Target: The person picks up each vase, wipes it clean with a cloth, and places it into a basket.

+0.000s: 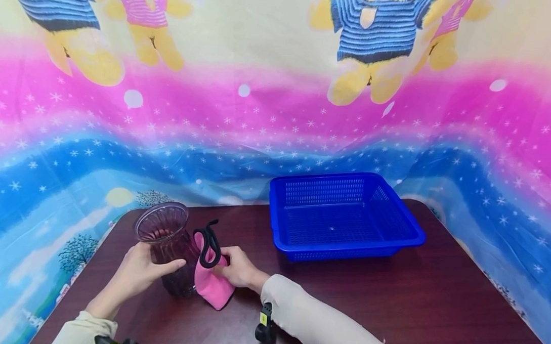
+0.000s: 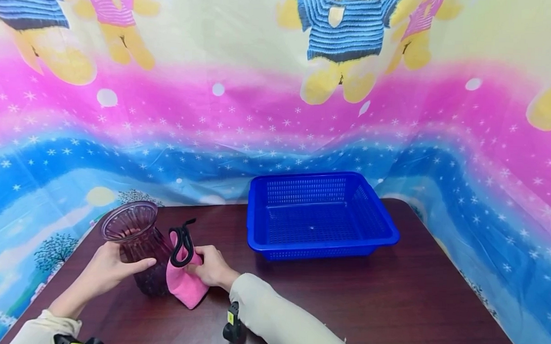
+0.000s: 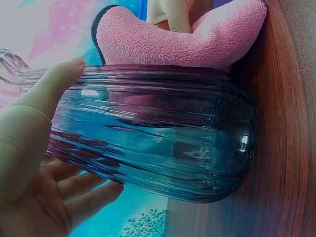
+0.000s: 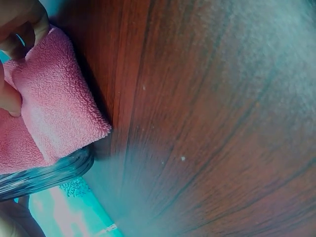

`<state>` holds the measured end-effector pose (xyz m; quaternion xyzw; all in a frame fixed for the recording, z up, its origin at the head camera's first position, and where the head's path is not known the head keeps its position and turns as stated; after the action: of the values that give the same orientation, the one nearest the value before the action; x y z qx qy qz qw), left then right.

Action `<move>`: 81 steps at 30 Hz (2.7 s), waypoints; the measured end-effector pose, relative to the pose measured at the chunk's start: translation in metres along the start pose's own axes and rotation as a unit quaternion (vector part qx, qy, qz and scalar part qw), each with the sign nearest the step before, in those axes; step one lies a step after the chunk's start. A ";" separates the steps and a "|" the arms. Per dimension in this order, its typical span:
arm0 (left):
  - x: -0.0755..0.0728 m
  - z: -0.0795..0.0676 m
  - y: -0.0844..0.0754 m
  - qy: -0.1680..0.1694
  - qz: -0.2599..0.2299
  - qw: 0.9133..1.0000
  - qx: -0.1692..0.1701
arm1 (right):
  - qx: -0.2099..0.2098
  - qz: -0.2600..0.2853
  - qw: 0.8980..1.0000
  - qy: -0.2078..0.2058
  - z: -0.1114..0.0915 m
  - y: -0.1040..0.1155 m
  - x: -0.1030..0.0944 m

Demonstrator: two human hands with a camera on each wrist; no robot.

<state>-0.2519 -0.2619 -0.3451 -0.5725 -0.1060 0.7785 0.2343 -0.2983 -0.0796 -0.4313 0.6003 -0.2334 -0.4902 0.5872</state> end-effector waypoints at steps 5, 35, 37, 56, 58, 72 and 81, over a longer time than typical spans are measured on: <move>0.000 -0.001 0.001 -0.004 0.000 1.000 0.000 | 0.002 -0.001 1.000 -0.004 0.000 -0.001 0.001; 0.000 0.001 0.001 -0.008 -0.004 1.000 0.013 | 0.017 0.072 0.997 -0.008 0.008 0.024 -0.002; 0.000 0.002 0.001 -0.008 -0.002 1.000 0.015 | 0.014 0.071 0.997 -0.006 0.010 0.029 -0.002; 0.000 0.001 0.003 0.002 0.009 1.000 0.008 | -0.016 0.108 0.994 0.002 0.019 0.068 -0.006; 0.000 0.001 0.003 0.003 0.008 1.000 0.006 | -0.016 0.110 0.994 0.002 0.020 0.071 -0.007; 0.000 0.001 0.003 0.002 0.009 1.000 0.000 | -0.024 0.102 0.994 0.004 0.023 0.081 -0.009; 0.000 0.002 0.005 0.002 0.013 1.000 0.000 | -0.031 0.073 0.997 0.013 0.022 0.083 -0.008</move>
<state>-0.2546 -0.2657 -0.3465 -0.5752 -0.0983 0.7806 0.2239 -0.2961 -0.1002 -0.3474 0.5690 -0.2540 -0.4453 0.6430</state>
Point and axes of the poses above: each hand's wrist, its own z-axis towards the middle knuckle, its own x-axis out of the palm, y = z × x, the point moved 9 cm from there along z, towards the middle knuckle, and after that the axes turned 9 degrees about z, right-handed, at the moved point
